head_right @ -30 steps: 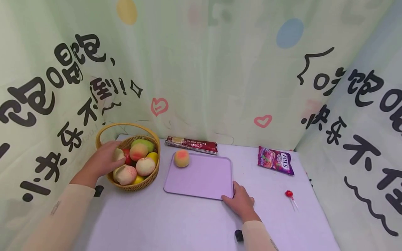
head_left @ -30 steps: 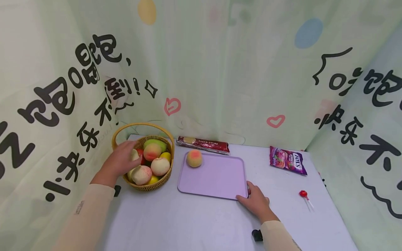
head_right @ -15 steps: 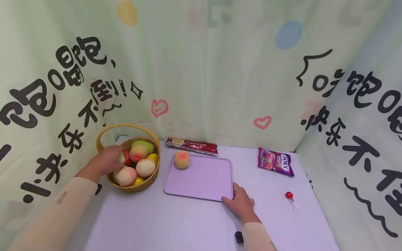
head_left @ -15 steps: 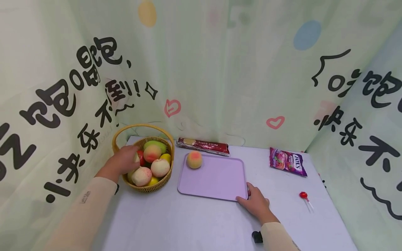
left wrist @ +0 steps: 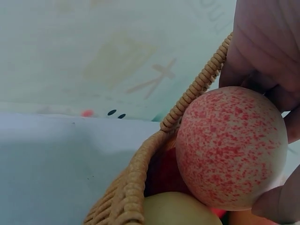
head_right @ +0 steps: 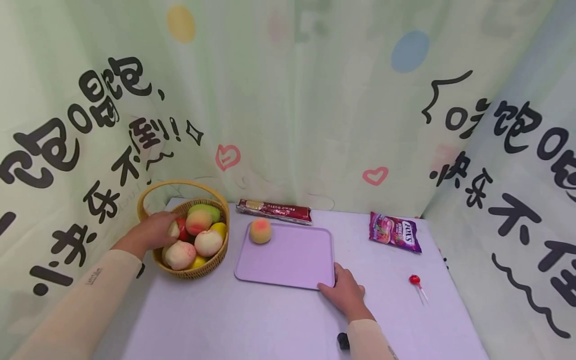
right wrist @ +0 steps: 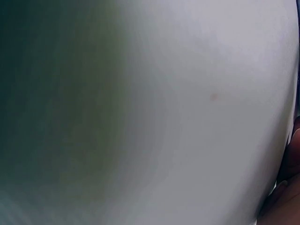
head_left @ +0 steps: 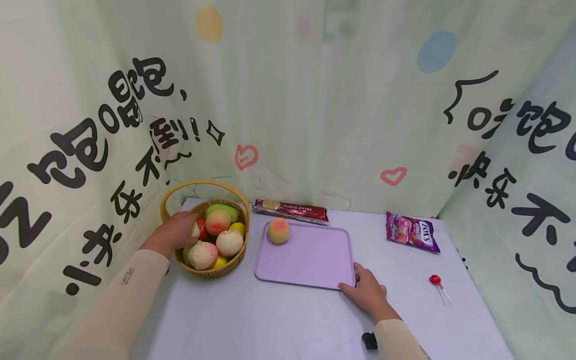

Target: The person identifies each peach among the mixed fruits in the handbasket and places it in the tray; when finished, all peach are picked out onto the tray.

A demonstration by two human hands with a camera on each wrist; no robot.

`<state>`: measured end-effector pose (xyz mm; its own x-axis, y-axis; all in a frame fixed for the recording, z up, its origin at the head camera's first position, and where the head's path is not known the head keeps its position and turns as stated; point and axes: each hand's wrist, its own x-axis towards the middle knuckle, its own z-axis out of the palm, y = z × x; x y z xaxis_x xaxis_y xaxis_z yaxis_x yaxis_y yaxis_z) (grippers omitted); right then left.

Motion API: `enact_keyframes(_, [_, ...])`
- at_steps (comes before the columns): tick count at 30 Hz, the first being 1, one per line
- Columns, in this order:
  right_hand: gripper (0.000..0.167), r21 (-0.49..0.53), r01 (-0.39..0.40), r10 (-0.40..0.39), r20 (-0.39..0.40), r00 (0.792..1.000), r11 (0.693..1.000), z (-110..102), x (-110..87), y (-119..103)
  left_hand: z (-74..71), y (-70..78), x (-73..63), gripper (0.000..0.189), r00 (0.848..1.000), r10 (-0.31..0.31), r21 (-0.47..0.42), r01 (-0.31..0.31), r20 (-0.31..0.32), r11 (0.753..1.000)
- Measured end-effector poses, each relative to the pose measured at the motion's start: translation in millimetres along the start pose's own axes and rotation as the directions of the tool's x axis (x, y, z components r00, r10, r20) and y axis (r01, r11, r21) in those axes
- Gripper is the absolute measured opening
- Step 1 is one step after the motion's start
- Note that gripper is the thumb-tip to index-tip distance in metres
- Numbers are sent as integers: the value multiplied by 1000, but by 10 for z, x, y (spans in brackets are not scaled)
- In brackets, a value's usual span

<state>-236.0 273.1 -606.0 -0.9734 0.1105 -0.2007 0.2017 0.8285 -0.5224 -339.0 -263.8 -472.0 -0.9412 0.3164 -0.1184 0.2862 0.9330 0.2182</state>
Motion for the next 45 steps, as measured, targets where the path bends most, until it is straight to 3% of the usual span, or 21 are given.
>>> enact_keyframes(11, [97,4,5,-5,-3,1000,1000,2,-6,-15,33,-65,73,44,1000,-5,-38,6,17,999])
enact_keyframes(27, [99,3,11,-11,-1,1000,1000,32,17,17,99,-80,65,49,1000,21,-1,-21,18,1000])
enact_keyframes(36, [100,-3,6,-6,-1,1000,1000,12,7,13,36,-25,46,76,1000,18,22,-18,23,1000])
enact_keyframes(45, [101,-5,-3,3,0,1000,1000,29,15,43,14,-48,9,69,999,42,-11,-42,-29,999])
